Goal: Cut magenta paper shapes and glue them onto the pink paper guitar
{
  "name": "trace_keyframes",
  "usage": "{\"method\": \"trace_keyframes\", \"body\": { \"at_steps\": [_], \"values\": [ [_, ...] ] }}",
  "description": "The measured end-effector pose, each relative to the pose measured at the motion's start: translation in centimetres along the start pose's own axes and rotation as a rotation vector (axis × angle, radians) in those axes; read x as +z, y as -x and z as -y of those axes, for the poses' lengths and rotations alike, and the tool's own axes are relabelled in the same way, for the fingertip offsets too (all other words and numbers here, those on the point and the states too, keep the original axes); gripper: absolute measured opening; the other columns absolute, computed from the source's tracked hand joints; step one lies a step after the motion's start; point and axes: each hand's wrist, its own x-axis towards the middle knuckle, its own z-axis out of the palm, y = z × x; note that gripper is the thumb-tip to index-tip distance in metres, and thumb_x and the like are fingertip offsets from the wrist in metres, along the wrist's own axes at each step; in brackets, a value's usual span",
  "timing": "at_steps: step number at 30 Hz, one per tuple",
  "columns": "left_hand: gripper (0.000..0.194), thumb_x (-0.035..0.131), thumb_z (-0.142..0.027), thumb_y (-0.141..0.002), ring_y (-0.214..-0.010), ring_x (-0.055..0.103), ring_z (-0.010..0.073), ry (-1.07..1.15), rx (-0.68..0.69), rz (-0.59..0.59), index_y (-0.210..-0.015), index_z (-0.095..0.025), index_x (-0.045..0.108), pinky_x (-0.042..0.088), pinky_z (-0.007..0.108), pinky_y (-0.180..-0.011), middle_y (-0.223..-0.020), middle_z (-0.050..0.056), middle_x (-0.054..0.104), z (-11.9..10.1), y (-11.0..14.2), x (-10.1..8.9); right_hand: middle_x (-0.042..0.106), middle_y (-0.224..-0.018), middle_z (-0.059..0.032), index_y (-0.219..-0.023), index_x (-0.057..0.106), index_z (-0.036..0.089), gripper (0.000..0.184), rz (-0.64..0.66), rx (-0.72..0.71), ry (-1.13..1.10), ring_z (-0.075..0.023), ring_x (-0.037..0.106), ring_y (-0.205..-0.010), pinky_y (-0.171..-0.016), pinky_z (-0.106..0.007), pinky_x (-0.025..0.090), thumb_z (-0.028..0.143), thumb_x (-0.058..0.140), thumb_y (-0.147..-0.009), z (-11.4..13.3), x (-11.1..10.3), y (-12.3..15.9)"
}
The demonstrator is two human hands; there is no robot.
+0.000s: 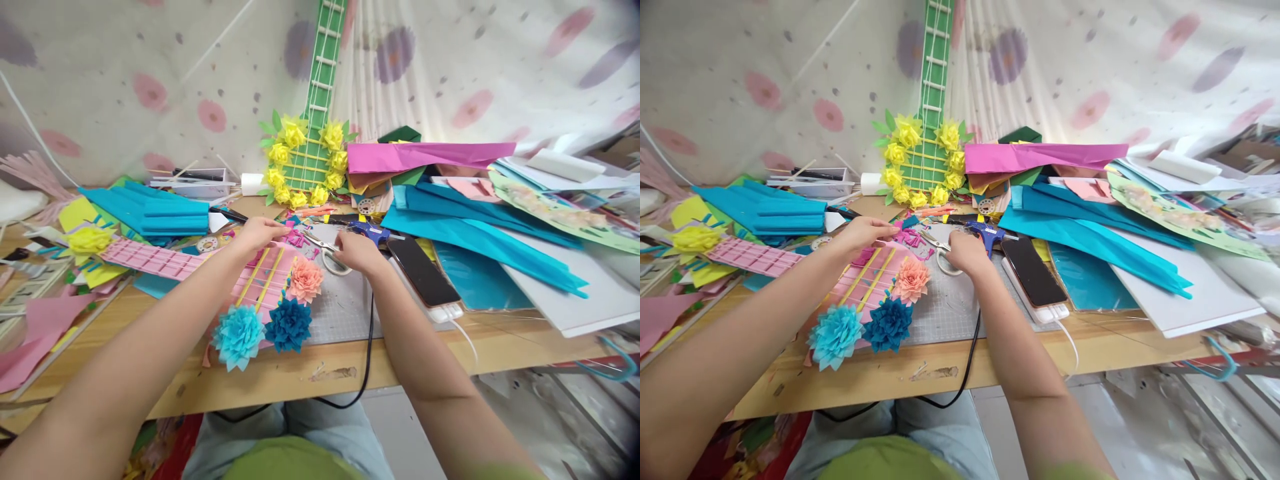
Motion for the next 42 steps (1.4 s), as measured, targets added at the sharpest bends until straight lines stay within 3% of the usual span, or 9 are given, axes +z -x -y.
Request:
{"method": "trace_keyframes", "body": {
  "at_steps": [3, 8, 13, 19, 22, 25, 29, 35, 42],
  "values": [
    [0.012, 0.074, -0.019, -0.053, -0.055, 0.053, 0.0097, 0.184, -0.036, -0.022, -0.058, -0.013, 0.065, 0.042, 0.022, -0.053, -0.059, 0.003, 0.062, 0.5, 0.4, -1.8, 0.058, -0.104, -0.0192, -0.098, 0.054, 0.008, 0.031, 0.082, 0.036, 0.188, -0.0281, 0.054, -0.099, -0.077, -0.034, 0.041, 0.021, 0.053, -0.069, 0.4, 0.3, 0.3],
    [0.008, 0.071, -0.015, -0.058, -0.056, 0.055, 0.0087, 0.304, -0.061, -0.059, -0.059, -0.013, 0.063, 0.041, 0.021, -0.054, -0.062, 0.003, 0.062, 0.2, 1.0, -3.9, 0.055, -0.108, -0.0242, -0.112, 0.046, -0.001, 0.055, 0.041, 0.118, 0.239, -0.0292, 0.052, -0.103, -0.081, -0.032, 0.040, 0.028, 0.056, -0.067, 1.3, 1.6, 0.0],
    [0.006, 0.069, -0.014, -0.061, -0.062, 0.058, 0.0094, 0.425, -0.057, -0.036, -0.063, -0.012, 0.064, 0.043, 0.021, -0.061, -0.065, 0.003, 0.063, -0.4, 1.9, -4.0, 0.063, -0.090, -0.0173, -0.089, 0.061, 0.009, 0.033, 0.136, 0.135, 0.134, -0.0264, 0.058, -0.087, -0.068, -0.030, 0.041, 0.033, 0.054, -0.067, 0.6, 0.5, -0.1],
    [0.003, 0.065, -0.014, -0.066, -0.063, 0.058, 0.0089, 0.669, -0.079, -0.046, -0.068, -0.013, 0.061, 0.045, 0.023, -0.066, -0.066, 0.001, 0.063, -1.2, 2.2, -2.3, 0.063, -0.073, -0.0050, -0.071, 0.059, 0.015, 0.018, 0.109, 0.026, -0.549, -0.0166, 0.056, -0.068, -0.058, -0.024, 0.039, 0.031, 0.055, -0.064, -2.2, -0.8, 0.3],
    [0.004, 0.063, -0.014, -0.068, -0.062, 0.058, 0.0084, 0.776, -0.111, -0.089, -0.067, -0.014, 0.059, 0.045, 0.023, -0.067, -0.066, 0.000, 0.062, -1.7, 2.5, -0.4, 0.059, -0.071, -0.0036, -0.079, 0.057, 0.014, 0.026, 0.092, -0.007, -0.944, -0.0139, 0.053, -0.065, -0.059, -0.025, 0.040, 0.035, 0.059, -0.063, -2.3, 0.3, 0.4],
    [0.006, 0.063, -0.014, -0.067, -0.063, 0.059, 0.0087, 0.860, -0.159, -0.112, -0.066, -0.014, 0.057, 0.045, 0.024, -0.069, -0.065, -0.001, 0.061, -1.8, 3.2, 1.5, 0.054, -0.074, -0.0010, -0.086, 0.053, 0.015, 0.039, 0.022, -0.056, -1.111, -0.0118, 0.050, -0.066, -0.061, -0.025, 0.040, 0.041, 0.063, -0.060, -1.3, 1.5, 0.3],
    [0.008, 0.065, -0.014, -0.064, -0.067, 0.060, 0.0106, 0.893, -0.110, -0.118, -0.065, -0.014, 0.057, 0.046, 0.026, -0.071, -0.063, 0.000, 0.060, -0.8, 4.0, 2.9, 0.050, -0.074, 0.0003, -0.085, 0.050, 0.016, 0.039, -0.038, -0.146, -0.954, -0.0117, 0.045, -0.067, -0.064, -0.026, 0.038, 0.050, 0.056, -0.067, -0.1, 1.5, 0.9],
    [0.009, 0.065, -0.011, -0.060, -0.067, 0.061, 0.0119, 0.850, -0.067, -0.144, -0.063, -0.013, 0.057, 0.047, 0.026, -0.071, -0.062, 0.001, 0.062, 0.5, 3.5, 3.4, 0.053, -0.079, -0.0011, -0.089, 0.051, 0.016, 0.044, 0.193, -0.284, -0.695, -0.0136, 0.047, -0.069, -0.065, -0.027, 0.036, 0.054, 0.054, -0.068, 0.2, 0.2, 2.1],
    [0.005, 0.061, -0.012, -0.067, -0.066, 0.062, 0.0117, 0.870, -0.160, -0.088, -0.069, -0.013, 0.056, 0.048, 0.026, -0.073, -0.067, 0.004, 0.064, 0.6, 2.9, 4.0, 0.051, -0.076, -0.0020, -0.088, 0.048, 0.014, 0.052, 0.321, -0.356, -0.746, -0.0132, 0.045, -0.069, -0.063, -0.026, 0.036, 0.063, 0.045, -0.070, 0.4, -0.5, 2.4]
  ]
}}
